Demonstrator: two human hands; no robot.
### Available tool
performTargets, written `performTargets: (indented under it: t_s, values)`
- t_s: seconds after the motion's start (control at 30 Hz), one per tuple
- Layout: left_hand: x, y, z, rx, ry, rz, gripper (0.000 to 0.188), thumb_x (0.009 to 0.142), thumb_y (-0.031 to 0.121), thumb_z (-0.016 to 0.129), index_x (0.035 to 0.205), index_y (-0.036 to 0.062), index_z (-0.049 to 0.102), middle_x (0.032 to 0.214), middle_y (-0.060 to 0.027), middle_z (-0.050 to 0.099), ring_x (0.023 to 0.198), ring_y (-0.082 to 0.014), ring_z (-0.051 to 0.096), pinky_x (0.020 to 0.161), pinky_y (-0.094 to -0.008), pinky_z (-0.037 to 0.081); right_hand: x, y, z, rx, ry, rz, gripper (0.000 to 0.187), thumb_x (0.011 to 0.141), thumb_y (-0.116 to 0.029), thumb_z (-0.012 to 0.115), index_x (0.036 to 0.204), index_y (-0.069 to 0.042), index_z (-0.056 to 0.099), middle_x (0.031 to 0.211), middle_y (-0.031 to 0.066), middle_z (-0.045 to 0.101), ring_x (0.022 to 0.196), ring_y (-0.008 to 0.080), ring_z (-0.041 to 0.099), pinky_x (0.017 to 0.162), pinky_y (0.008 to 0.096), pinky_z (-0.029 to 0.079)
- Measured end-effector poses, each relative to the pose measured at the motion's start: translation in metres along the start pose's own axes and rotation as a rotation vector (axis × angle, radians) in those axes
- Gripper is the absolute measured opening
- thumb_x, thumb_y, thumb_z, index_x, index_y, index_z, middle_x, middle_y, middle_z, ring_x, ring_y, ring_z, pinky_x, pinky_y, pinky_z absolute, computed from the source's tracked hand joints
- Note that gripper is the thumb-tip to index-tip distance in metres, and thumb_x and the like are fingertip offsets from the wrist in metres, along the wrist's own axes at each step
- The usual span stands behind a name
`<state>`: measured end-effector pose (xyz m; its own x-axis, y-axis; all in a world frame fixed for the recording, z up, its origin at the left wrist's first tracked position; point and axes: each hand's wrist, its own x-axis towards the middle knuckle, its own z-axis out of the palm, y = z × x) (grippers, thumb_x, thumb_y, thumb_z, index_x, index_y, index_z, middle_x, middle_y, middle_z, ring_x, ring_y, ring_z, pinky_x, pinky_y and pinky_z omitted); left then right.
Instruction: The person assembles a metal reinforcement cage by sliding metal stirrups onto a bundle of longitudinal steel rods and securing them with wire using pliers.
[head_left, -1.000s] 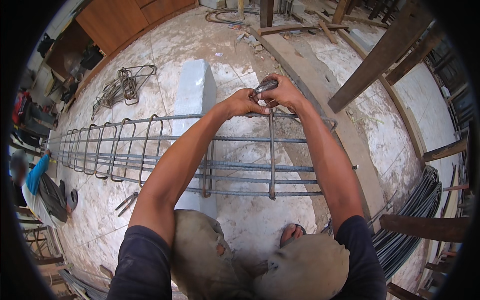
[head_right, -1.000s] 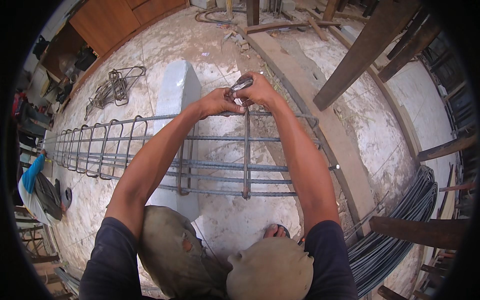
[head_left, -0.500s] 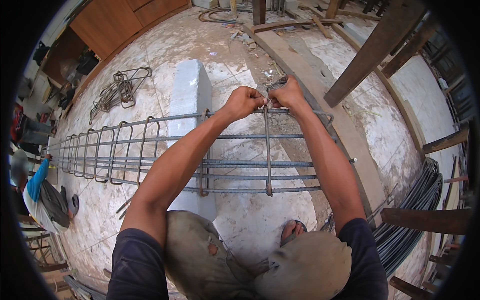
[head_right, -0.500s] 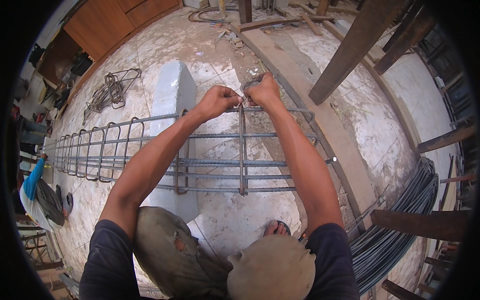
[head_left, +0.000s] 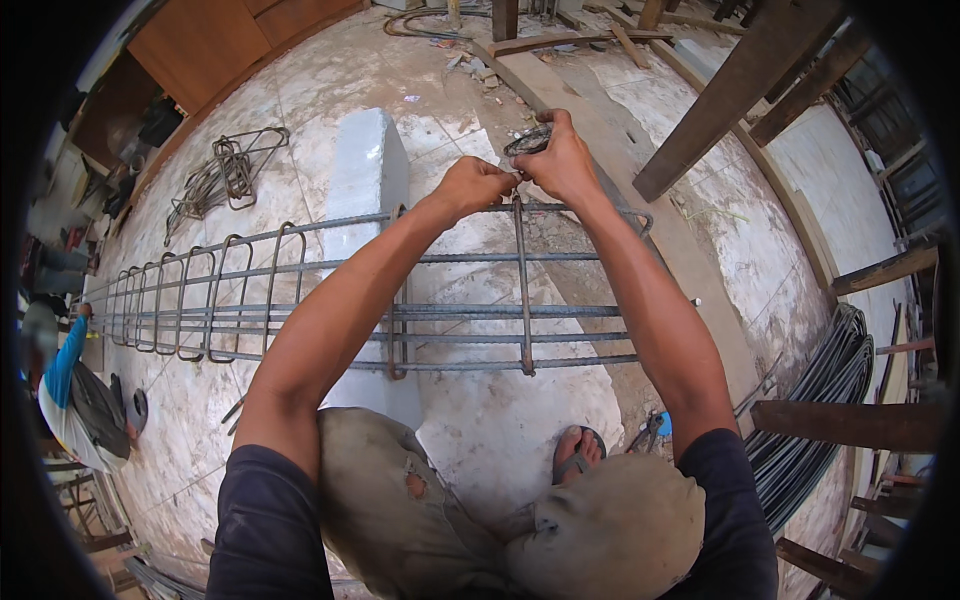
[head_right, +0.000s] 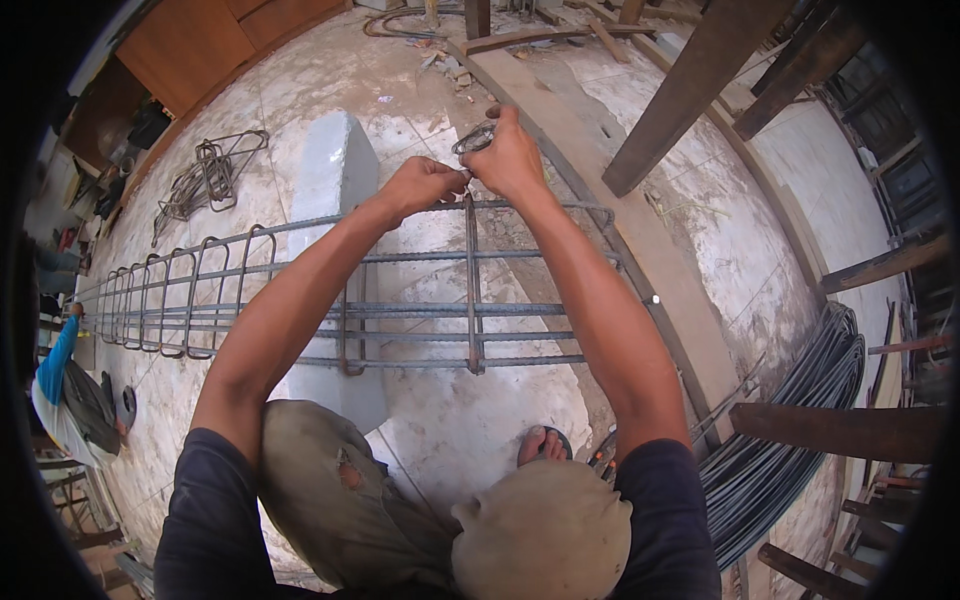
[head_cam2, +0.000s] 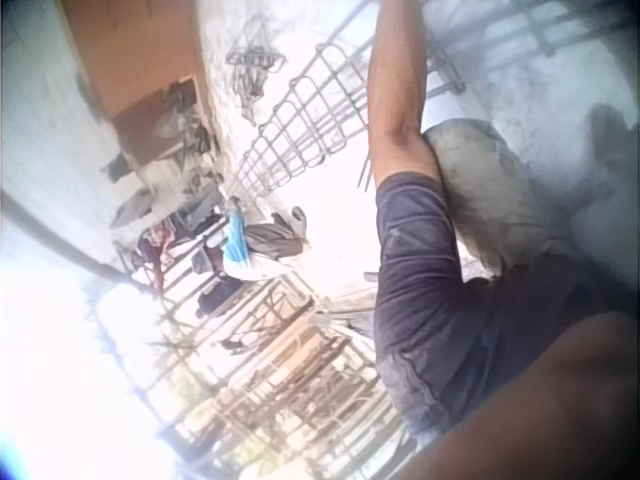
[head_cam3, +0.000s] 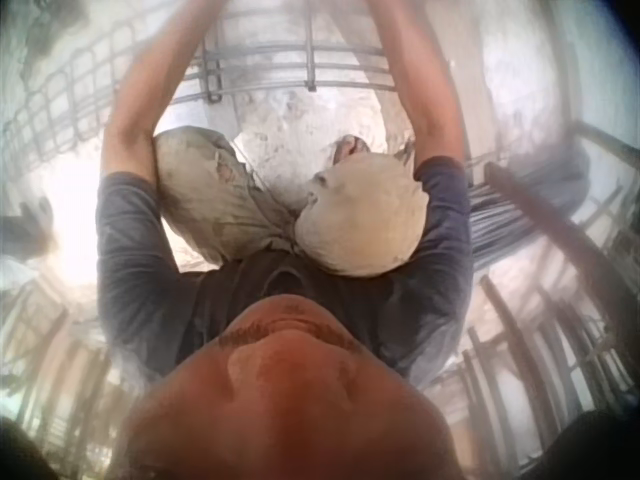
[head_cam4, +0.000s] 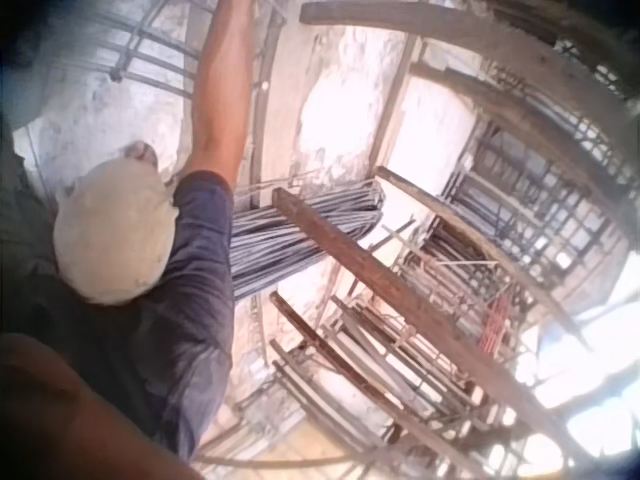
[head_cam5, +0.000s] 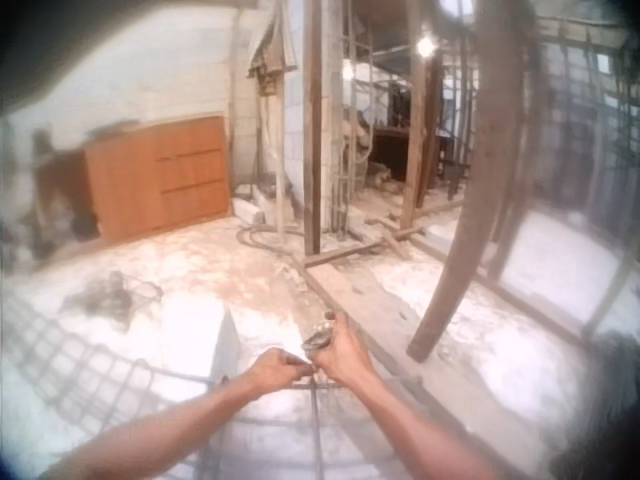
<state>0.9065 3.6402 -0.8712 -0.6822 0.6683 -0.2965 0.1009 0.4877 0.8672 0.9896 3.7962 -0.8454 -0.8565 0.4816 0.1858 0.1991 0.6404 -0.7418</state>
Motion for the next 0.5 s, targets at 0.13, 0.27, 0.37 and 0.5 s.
performTargets:
  t_s: [0.13,0.27,0.37,0.5]
  values:
    - [0.002,-0.023,-0.02,0.007,-0.006,0.13,0.034,0.089,0.03,0.08,0.102,-0.0014,0.08,0.089,-0.0101,0.077,0.081,-0.0146,0.072,0.072,-0.0299,0.056,-0.019,-0.048,-0.018,-0.1,-0.082,-0.07,0.091,0.069,-0.024,0.086,0.146,-0.001,0.042,0.116,0.0306,0.07,0.111,0.0459,0.068,0.097,0.0496,0.053]
    - [-0.002,-0.018,-0.004,0.137,0.097,0.147,0.034,0.088,0.03,0.081,0.098,-0.0027,0.08,0.084,-0.0101,0.077,0.075,-0.0144,0.071,0.071,-0.0293,0.056,-0.056,-0.053,-0.046,-0.295,-0.141,0.003,0.099,0.076,-0.03,0.084,0.157,-0.002,0.033,0.114,0.0268,0.071,0.111,0.042,0.068,0.096,0.0455,0.052]
    - [-0.013,0.005,0.008,0.286,0.192,0.191,0.029,0.09,0.024,0.08,0.096,-0.004,0.08,0.082,-0.0103,0.077,0.073,-0.0141,0.071,0.072,-0.0273,0.057,-0.049,0.001,-0.06,-0.311,-0.186,-0.021,0.089,0.08,-0.032,0.083,0.152,0.0,0.043,0.12,0.0267,0.07,0.116,0.0409,0.067,0.098,0.0448,0.052]
    - [-0.009,-0.014,-0.01,-0.001,0.03,0.15,0.025,0.091,0.021,0.079,0.098,-0.0029,0.08,0.084,-0.0089,0.077,0.072,-0.0131,0.07,0.069,-0.0263,0.056,-0.03,0.023,-0.013,-0.101,-0.545,-0.118,0.061,0.083,-0.036,0.081,0.129,0.002,0.067,0.125,0.024,0.071,0.114,0.0359,0.069,0.098,0.0446,0.052]
